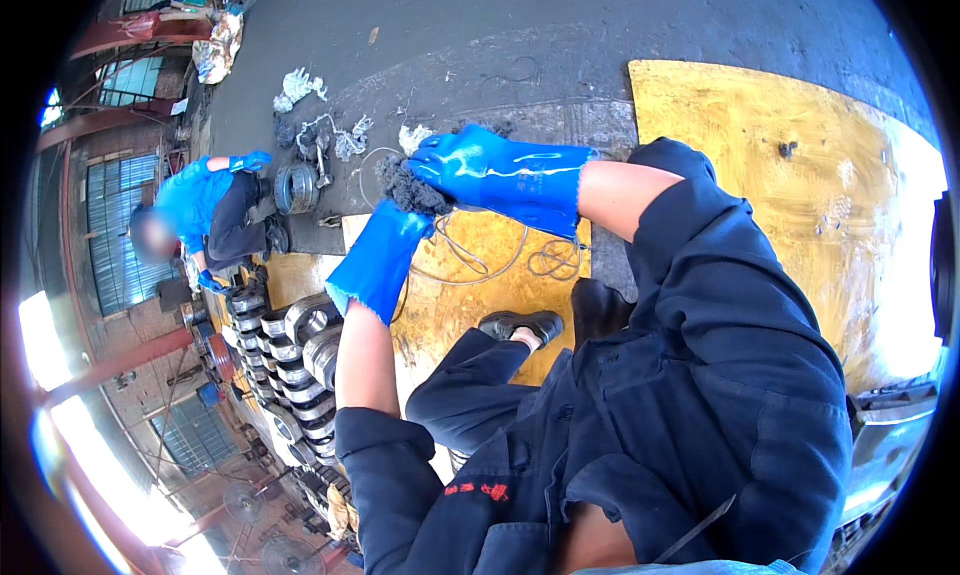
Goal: The person uses a dark rag to wipe a coiled metal cable on a yellow workbench. They repeatedly rub the rag along the cable's length, handling it with gloved hands. Another person is visible in the background working on similar items.
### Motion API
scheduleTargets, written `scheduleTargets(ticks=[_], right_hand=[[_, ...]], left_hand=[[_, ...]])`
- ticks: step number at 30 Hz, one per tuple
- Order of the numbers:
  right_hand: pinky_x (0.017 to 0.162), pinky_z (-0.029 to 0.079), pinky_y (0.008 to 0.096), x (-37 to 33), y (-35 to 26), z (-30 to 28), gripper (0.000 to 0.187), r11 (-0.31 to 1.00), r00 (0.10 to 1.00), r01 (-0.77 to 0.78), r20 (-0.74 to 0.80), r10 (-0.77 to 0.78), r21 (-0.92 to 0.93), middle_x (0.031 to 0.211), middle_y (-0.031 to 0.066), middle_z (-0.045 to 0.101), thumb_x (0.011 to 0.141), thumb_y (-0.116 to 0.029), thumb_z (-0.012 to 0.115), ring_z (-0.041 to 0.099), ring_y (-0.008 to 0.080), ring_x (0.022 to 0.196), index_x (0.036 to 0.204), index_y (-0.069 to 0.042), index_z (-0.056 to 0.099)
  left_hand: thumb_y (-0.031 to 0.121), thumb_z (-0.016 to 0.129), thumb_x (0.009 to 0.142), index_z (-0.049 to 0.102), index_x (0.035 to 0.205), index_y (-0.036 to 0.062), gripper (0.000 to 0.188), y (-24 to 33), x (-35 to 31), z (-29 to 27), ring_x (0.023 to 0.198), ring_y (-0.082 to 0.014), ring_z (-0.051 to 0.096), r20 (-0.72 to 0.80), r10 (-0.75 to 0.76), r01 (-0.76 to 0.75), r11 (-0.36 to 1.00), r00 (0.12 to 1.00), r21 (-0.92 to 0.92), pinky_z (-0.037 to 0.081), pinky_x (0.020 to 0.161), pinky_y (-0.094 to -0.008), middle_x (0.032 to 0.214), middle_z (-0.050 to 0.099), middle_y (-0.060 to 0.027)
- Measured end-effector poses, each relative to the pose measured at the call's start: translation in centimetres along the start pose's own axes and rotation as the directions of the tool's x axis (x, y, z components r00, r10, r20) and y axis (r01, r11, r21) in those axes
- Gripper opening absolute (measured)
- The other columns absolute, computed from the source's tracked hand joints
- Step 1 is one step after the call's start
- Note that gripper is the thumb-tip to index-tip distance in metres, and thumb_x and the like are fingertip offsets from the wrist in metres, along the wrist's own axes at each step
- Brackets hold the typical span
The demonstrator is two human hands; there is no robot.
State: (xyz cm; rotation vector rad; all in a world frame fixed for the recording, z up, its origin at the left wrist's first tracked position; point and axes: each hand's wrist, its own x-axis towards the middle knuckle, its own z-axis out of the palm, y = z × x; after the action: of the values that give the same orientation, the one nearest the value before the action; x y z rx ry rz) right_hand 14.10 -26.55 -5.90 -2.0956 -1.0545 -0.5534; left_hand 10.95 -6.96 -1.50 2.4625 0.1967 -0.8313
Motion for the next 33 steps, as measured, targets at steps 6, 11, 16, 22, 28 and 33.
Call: scheduleTargets(ticks=[6, 11, 16, 22, 28, 33], right_hand=[[0.074, 0.054, 0.039, 4.9, 2.6, 4.5, 0.021, 0.557, 0.483, -0.748, 0.281, 0.829, -0.361, 0.102, 0.0118, 0.069, 0.083, -0.017, 0.067, 0.067, 0.0252, 0.094, 0.101, -0.006, 0.071], [0.07, 0.054, 0.0387, 2.0, 0.4, -2.7, 0.019, 0.966, 0.937, -0.234, 0.291, 0.193, 0.112, 0.09, 0.009, 0.072, 0.09, -0.025, 0.06, 0.069, 0.0263, 0.084, 0.091, -0.012, 0.073], [0.07, 0.055, 0.0384, 1.5, 5.4, -4.9, 0.02, 0.405, 0.783, -0.598, 0.396, 0.48, 0.692, 0.094, 0.0124, 0.072, 0.087, -0.027, 0.066, 0.07, 0.0304, 0.082, 0.097, -0.01, 0.069], [0.079, 0.052, 0.0365, 1.5, 5.7, -5.2, 0.027, 0.663, 0.803, -0.448, -0.056, 0.593, 0.6, 0.094, 0.0108, 0.071, 0.084, -0.022, 0.07, 0.067, 0.024, 0.081, 0.106, -0.007, 0.069], [0.082, 0.051, 0.0354, -0.1, 6.9, -4.6, 0.024, -0.278, 0.671, -0.322, 0.426, 0.607, 0.905, 0.098, 0.0107, 0.072, 0.087, -0.02, 0.069, 0.067, 0.0175, 0.087, 0.104, -0.004, 0.073], [0.073, 0.051, 0.0326, -0.3, 4.5, -8.3, 0.018, -0.371, 0.941, -0.325, 0.335, -0.041, 0.87, 0.09, 0.0073, 0.07, 0.092, -0.019, 0.063, 0.064, 0.0159, 0.077, 0.101, -0.005, 0.071]], left_hand=[[0.029, 0.062, 0.092, 0.066, 0.101, 0.0002, 0.03, 3.2, 0.3, 0.0, 0.059, -0.0139, 0.052, -0.043, -0.003, 0.018, 0.936, 0.999, 0.351, 0.043, 0.055, -0.032, 0.071, 0.059, -0.0074], [0.031, 0.062, 0.092, 0.067, 0.101, 0.001, 0.031, 5.3, -6.6, -2.2, 0.059, -0.0136, 0.052, -0.153, -0.037, 0.079, 0.959, 0.988, 0.274, 0.043, 0.055, -0.0323, 0.07, 0.059, -0.0069], [0.026, 0.059, 0.097, 0.069, 0.105, 0.0053, 0.025, 9.7, -9.4, -3.1, 0.055, -0.0068, 0.045, -0.155, 0.077, -0.074, 0.997, 0.985, 0.021, 0.037, 0.049, -0.0266, 0.068, 0.051, 0.0022], [0.022, 0.056, 0.1, 0.066, 0.113, 0.0041, 0.024, 9.1, -10.8, -3.5, 0.053, -0.0054, 0.046, -0.159, 0.104, -0.139, 0.965, 0.982, -0.221, 0.037, 0.049, -0.0238, 0.064, 0.05, 0.0034], [0.021, 0.052, 0.101, 0.065, 0.11, 0.0029, 0.023, 9.4, -9.2, 0.0, 0.046, -0.0042, 0.04, -0.304, 0.239, -0.33, 0.895, 0.922, -0.3, 0.031, 0.043, -0.0233, 0.059, 0.044, 0.0052], [0.023, 0.055, 0.1, 0.062, 0.103, 0.0048, 0.019, 7.3, -6.7, 1.7, 0.048, -0.0069, 0.044, -0.396, 0.193, -0.318, 0.906, 0.898, -0.278, 0.033, 0.043, -0.0244, 0.064, 0.049, 0.0026]])
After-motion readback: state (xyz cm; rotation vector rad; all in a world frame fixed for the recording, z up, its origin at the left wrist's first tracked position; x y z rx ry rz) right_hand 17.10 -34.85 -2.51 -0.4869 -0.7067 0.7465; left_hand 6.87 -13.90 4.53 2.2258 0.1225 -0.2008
